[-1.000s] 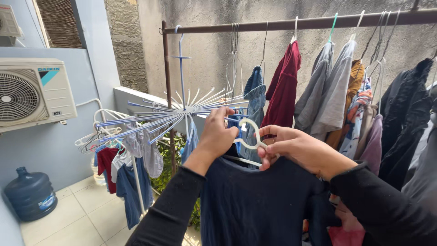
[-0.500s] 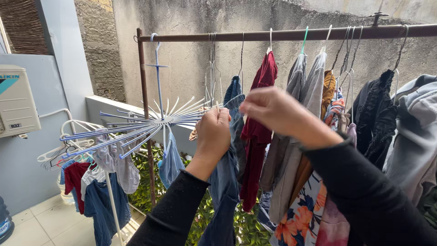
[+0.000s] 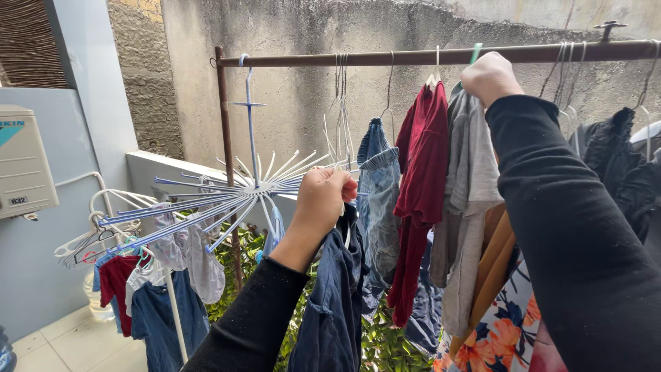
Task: The person takes wet clothes from a laundry basket, places them on hangers, and hangs them on a clothes rack and drying stand on a balcony. The person handles shirts, pants, and shorts one at a time, arranging them to dry.
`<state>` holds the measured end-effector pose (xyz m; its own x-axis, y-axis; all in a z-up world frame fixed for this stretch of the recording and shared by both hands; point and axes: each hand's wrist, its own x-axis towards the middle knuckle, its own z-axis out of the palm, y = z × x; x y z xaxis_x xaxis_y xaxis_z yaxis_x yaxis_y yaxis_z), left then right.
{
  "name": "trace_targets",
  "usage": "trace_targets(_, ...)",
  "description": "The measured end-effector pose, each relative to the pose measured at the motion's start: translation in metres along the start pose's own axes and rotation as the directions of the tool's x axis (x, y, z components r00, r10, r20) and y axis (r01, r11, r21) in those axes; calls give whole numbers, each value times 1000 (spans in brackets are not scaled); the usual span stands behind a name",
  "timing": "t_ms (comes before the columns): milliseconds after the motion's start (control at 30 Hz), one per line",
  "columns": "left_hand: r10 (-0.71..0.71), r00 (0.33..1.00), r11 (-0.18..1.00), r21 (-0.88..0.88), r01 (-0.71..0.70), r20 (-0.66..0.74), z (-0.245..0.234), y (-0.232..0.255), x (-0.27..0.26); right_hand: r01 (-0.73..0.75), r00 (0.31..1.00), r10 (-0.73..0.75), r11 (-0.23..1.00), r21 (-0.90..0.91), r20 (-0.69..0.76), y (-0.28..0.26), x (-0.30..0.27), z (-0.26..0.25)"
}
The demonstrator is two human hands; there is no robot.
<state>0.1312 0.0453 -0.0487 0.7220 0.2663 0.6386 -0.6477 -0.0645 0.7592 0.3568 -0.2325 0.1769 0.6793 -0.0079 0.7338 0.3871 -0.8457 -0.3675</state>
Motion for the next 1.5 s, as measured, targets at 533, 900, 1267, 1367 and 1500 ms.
trace_targets(533, -130, 989, 987, -103, 122, -75, -72, -7, -23, -226, 972, 125, 731, 643, 200, 35, 19, -30)
trace_targets(900, -255, 949, 959, -178, 222, -185, -85, -46, -47, -155, 983, 9, 568, 808, 183, 86, -27, -54)
trace_targets(1267, -324, 919, 937, -212, 278, -223, -92, -59, -69, -147, 947, -221, 353, 924, 235, 79, -36, -70)
trace_targets(1367, -331, 912, 937, -199, 287, -242, -94, -58, -76, -313, 931, -86, 313, 897, 355, 74, -58, -62)
trace_targets(1500, -339, 906, 934, -207, 291, -253, -83, -58, -88, -207, 940, -127, 527, 824, 318, 66, -107, -39)
